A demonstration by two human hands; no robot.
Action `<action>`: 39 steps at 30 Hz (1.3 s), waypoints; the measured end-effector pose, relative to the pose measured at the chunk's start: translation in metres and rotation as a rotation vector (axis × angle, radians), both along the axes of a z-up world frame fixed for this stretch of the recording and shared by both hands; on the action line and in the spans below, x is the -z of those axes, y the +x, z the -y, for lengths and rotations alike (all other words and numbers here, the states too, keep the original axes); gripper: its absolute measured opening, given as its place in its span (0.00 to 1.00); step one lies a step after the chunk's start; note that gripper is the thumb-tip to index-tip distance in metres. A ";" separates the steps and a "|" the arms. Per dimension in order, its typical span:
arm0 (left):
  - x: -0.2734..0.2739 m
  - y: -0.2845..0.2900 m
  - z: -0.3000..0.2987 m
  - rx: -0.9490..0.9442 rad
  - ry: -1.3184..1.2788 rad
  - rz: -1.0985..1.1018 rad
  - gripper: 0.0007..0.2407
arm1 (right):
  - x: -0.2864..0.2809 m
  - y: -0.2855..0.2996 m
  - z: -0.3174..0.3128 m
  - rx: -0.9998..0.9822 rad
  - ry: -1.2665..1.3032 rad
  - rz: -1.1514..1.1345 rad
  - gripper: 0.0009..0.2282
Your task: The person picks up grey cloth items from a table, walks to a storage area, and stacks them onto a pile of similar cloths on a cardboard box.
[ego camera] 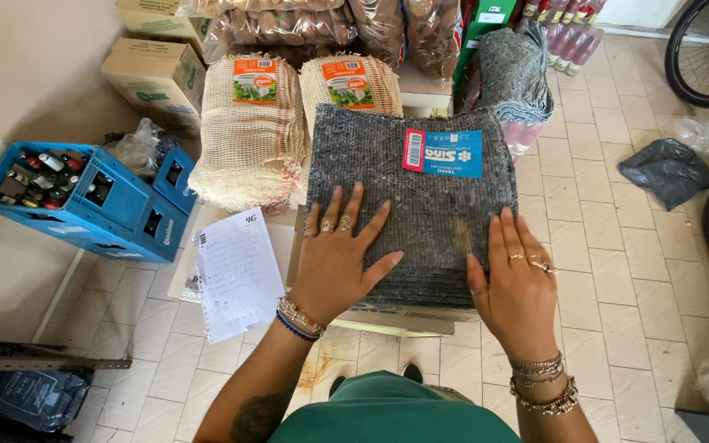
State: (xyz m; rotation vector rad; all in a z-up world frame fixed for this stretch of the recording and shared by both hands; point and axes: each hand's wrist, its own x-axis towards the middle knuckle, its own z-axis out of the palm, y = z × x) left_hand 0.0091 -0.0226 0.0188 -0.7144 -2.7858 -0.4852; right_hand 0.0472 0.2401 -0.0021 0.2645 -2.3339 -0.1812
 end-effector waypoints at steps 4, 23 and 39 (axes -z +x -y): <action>0.003 -0.001 0.004 0.004 0.036 -0.008 0.31 | 0.011 0.001 0.005 -0.037 -0.106 0.056 0.24; 0.024 0.006 0.020 -0.040 -0.082 -0.233 0.34 | 0.026 0.040 -0.011 -0.029 -0.210 0.126 0.27; 0.094 0.077 -0.141 0.949 0.455 0.417 0.14 | 0.229 0.413 -0.045 1.046 -1.101 1.432 0.21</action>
